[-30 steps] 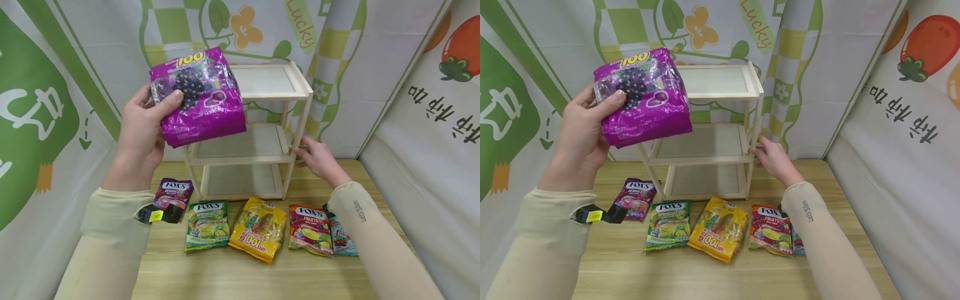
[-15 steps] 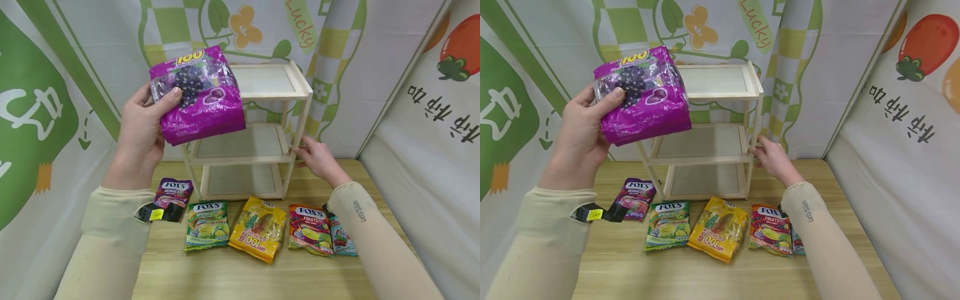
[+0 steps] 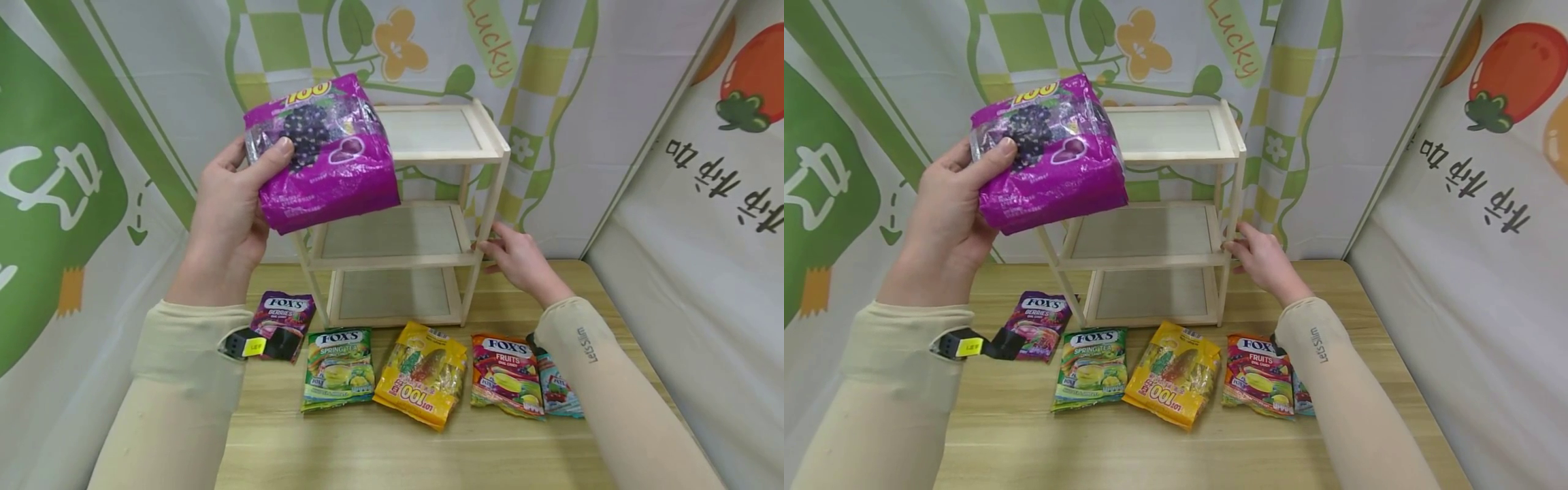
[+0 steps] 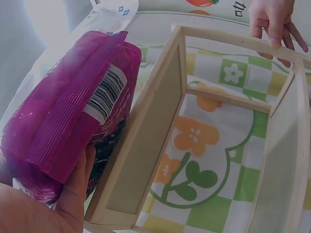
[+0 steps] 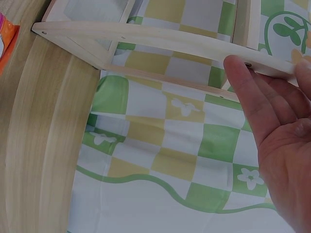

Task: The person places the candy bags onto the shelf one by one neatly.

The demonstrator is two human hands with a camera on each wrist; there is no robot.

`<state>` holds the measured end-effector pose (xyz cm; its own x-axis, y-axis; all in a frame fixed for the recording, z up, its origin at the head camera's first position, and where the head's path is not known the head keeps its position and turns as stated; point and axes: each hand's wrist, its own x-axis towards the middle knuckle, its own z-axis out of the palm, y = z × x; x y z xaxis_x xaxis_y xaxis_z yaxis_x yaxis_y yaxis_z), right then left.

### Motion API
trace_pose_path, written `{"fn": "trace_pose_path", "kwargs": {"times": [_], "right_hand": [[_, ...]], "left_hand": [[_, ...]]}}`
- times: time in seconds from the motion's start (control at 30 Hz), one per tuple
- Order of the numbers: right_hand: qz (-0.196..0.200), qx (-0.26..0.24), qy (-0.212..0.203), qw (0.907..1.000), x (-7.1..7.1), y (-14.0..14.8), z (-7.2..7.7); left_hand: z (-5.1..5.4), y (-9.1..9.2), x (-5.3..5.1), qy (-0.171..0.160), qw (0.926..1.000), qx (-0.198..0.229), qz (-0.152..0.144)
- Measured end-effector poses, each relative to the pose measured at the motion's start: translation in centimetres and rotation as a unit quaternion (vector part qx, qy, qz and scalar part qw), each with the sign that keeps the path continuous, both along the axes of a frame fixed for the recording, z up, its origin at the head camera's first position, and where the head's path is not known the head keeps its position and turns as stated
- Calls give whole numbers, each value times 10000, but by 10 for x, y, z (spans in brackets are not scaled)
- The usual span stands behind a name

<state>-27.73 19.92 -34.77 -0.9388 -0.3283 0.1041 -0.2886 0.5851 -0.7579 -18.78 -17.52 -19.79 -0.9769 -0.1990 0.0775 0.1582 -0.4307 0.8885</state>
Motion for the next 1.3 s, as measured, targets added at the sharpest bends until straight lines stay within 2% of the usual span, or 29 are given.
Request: {"fn": "trace_pose_path", "kwargs": {"times": [0.4,1.3], "right_hand": [[-7,30,73,10000,1,0,0],[-2,-10,209,9998,0,-1,-2]], "left_hand": [[2,-1,-1,-189,9997,169,-21],[4,0,-12,-259,9987,439,11]]}}
